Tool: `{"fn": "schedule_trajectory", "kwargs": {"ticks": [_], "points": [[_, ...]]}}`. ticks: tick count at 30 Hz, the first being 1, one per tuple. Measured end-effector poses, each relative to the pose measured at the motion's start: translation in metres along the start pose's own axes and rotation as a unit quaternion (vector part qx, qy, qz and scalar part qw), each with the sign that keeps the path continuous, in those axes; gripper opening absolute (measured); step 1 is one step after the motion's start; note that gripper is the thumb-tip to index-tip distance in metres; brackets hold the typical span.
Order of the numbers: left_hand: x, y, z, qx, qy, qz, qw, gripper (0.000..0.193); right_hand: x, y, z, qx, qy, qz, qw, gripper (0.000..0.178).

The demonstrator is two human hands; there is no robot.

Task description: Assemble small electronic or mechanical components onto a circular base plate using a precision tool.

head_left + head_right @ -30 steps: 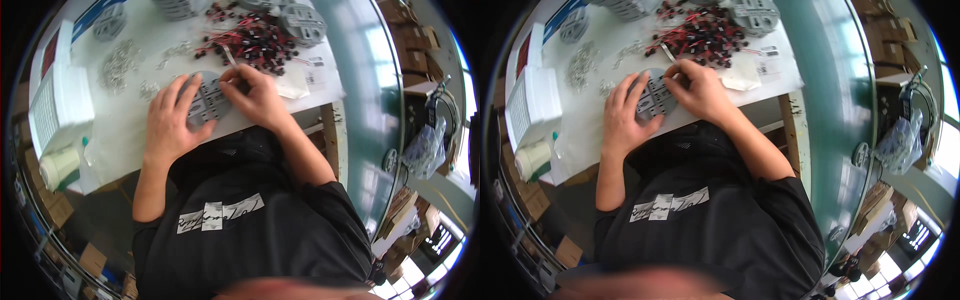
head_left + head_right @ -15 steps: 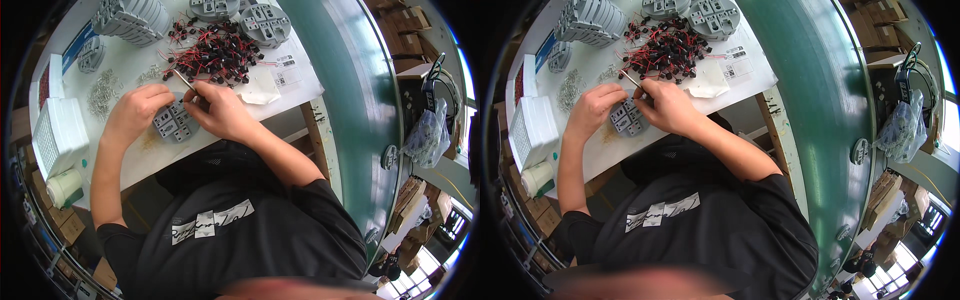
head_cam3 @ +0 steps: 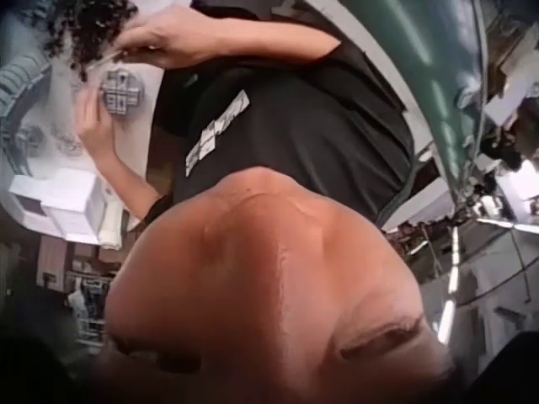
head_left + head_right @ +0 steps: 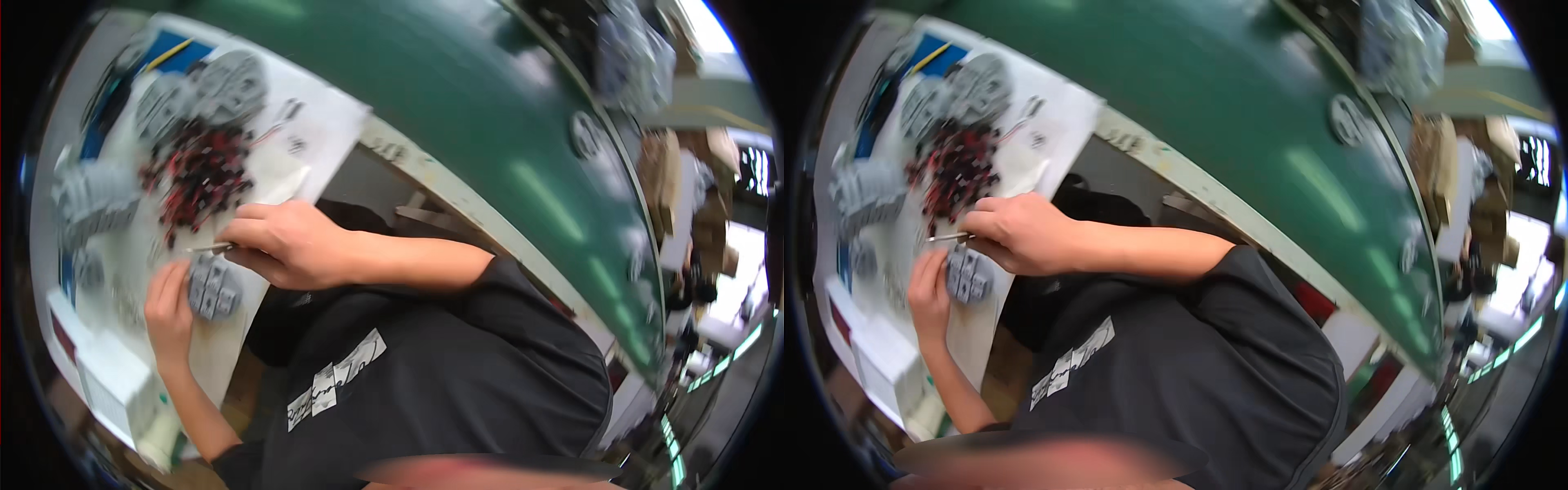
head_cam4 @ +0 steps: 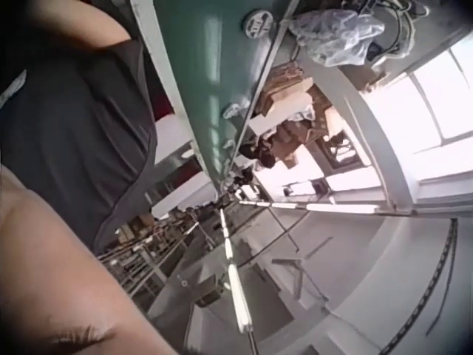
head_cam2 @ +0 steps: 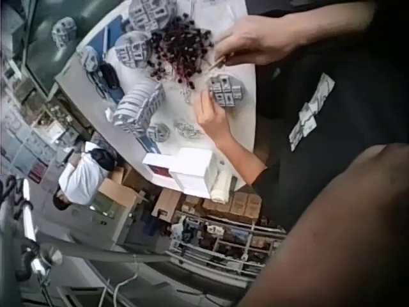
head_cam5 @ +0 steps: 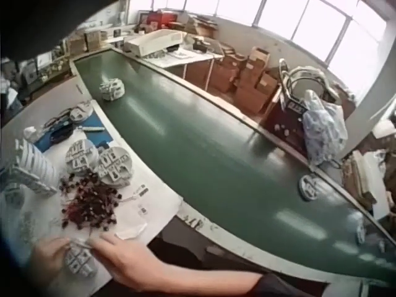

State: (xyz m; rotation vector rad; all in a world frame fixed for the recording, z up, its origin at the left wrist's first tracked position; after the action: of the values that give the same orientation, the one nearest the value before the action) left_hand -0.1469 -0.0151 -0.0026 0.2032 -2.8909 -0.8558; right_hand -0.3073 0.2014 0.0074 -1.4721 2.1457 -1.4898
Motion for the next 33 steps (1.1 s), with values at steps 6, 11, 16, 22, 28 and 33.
{"fn": "schedule_trajectory", "kwargs": {"ticks": [6,11,16,22,28,33], "points": [[-0.033,0.032,0.011,0.081,0.076,0.004,0.994,0.077,-0.115,0.077,-0.300,-0.451,0.335,0.316,0.765,0.047],[-0.038,0.037,0.028,0.161,0.073,-0.032,0.984,0.094,-0.290,0.186,-0.458,-0.435,0.215,0.633,0.603,0.116],[-0.038,0.048,0.026,0.124,0.033,-0.070,0.989,0.094,-0.342,0.214,-0.456,-0.474,0.273,0.565,0.618,0.113],[-0.074,0.050,0.019,0.107,0.169,-0.069,0.977,0.075,-0.207,0.146,-0.379,-0.540,0.362,0.315,0.691,0.066],[-0.109,0.045,-0.006,0.046,0.360,-0.113,0.925,0.038,-0.094,0.061,-0.176,-0.081,0.205,0.132,0.966,0.033],[-0.224,0.018,-0.028,0.137,0.510,-0.327,0.784,0.038,-0.042,0.040,-0.055,0.031,-0.005,0.059,0.998,0.034]]}}
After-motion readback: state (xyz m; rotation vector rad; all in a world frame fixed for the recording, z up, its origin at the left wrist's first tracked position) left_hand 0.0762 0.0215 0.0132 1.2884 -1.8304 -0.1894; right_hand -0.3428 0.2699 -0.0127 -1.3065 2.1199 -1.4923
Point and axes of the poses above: each hand's wrist, its own x-axis towards the middle knuckle, its own z-axis out of the palm, y = z × x, the point moved 5 cm from there along x, towards the middle knuckle, and after that the axes turned 11 degrees about -x, right-handed, at the moved point
